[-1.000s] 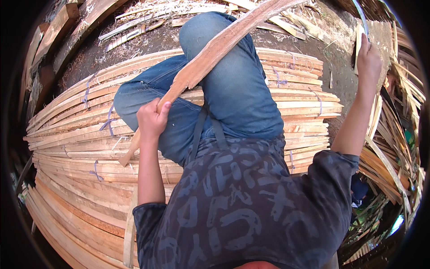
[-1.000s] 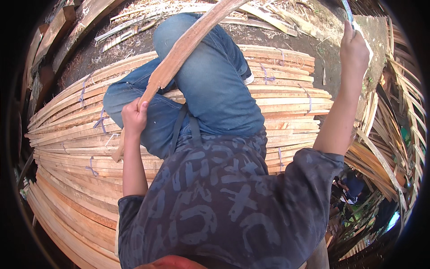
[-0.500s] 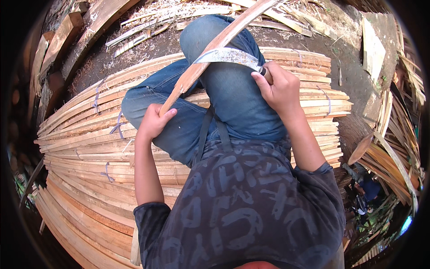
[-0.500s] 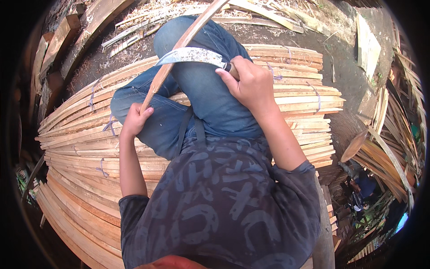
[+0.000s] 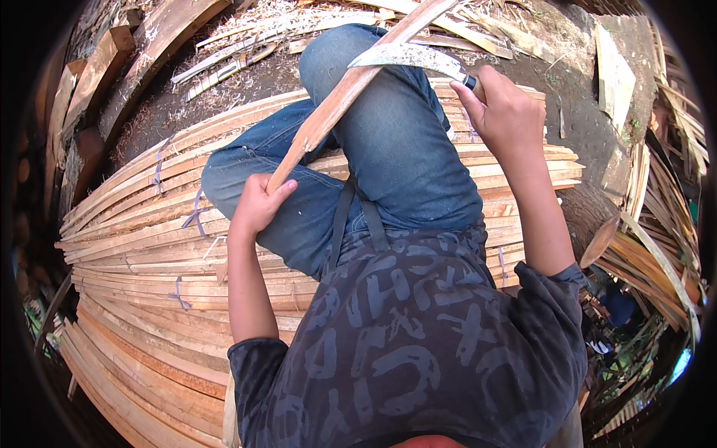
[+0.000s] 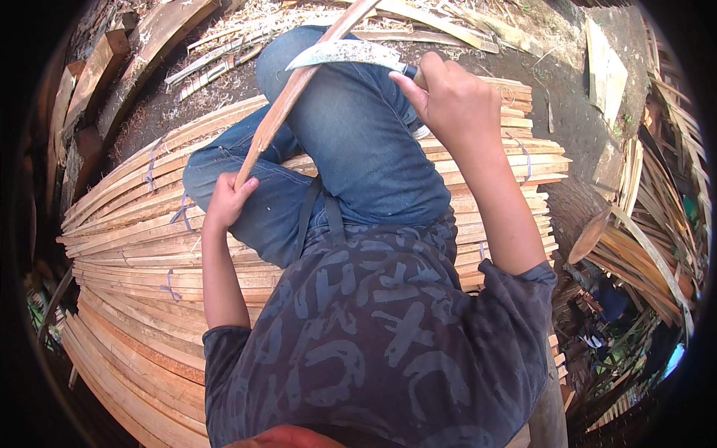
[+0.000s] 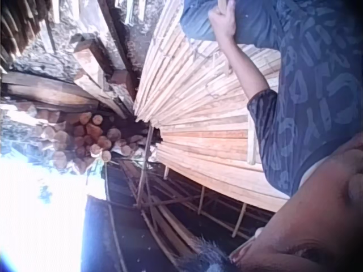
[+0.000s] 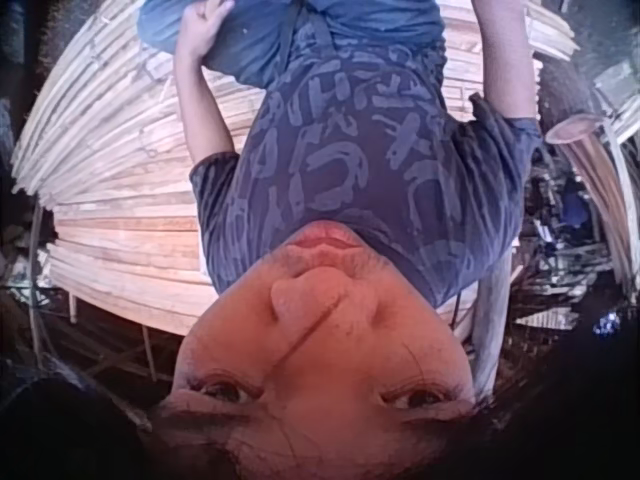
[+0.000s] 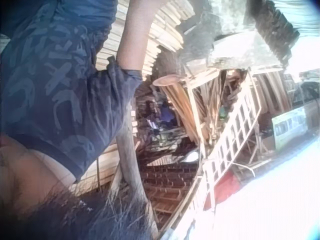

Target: The person sits on the ground and uses a curved knife to shave thin strips from a long piece of wood held against their legs. They repeatedly scrape the blade along the wood to remove the outer layer, creating a pile of wood shavings.

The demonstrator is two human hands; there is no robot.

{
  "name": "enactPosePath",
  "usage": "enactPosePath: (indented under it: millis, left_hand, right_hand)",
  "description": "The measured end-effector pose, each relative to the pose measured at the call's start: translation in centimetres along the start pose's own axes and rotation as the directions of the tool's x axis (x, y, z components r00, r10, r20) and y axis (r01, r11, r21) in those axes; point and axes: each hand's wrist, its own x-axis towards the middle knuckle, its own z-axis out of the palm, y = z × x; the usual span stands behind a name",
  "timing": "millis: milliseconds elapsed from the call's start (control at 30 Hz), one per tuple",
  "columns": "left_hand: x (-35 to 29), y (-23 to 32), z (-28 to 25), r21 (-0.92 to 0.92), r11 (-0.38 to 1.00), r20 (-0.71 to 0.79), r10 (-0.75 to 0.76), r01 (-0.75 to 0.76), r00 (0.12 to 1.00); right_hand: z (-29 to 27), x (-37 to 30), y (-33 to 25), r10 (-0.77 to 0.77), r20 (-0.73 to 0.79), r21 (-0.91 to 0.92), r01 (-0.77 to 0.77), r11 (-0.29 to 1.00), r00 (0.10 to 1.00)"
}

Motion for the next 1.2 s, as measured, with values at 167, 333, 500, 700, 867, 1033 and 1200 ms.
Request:
enactPosePath:
  millis: [167,333,500,700,867,1033,1200]
  left_hand:
    - [0.0,0.2,0.1,-0.008,1.0,-0.017,0.017,-0.017,1.0]
    - [0.3,0.6,0.1,-0.008,1.0,-0.015,0.006,-0.006,1.0]
    - [0.4,-0.1,0.3,-0.014,1.0,-0.022,0.005,-0.005,1.0]
    - [0.5,-0.5,0.3,0.018,1.0,-0.023,-0.013,0.014,1.0]
    - [0.4,0.1,0.3,-0.005,1.0,-0.018,-0.004,0.004,1.0]
    - [0.3,0.7,0.3,0.023,1.0,-0.022,0.01,-0.009,1.0]
    - [0.4,0.6,0.3,0.029,1.0,-0.018,0.004,-0.004,1.0]
  right_hand:
    - [-0.5,0.9,1.1,-0.054,-0.046,-0.114,0.048,0.992,0.997]
    - [-0.1,1.2,2.4,-0.04,-0.067,-0.198,0.026,0.98,0.997]
    - [-0.4,1.5,2.1,-0.022,-0.04,-0.13,0.016,0.991,0.999]
    - [-0.1,-0.3,-1.1,0.055,0.094,0.196,-0.073,0.978,0.994]
    - [-0.5,-1.6,-4.1,0.04,0.222,0.337,-0.115,0.934,0.974]
    - [0.2,-2.3,-6.0,-0.148,0.233,0.365,0.054,0.93,0.961]
    - [0.4,-0.8,-3.9,-0.177,0.227,0.211,0.129,0.969,0.958]
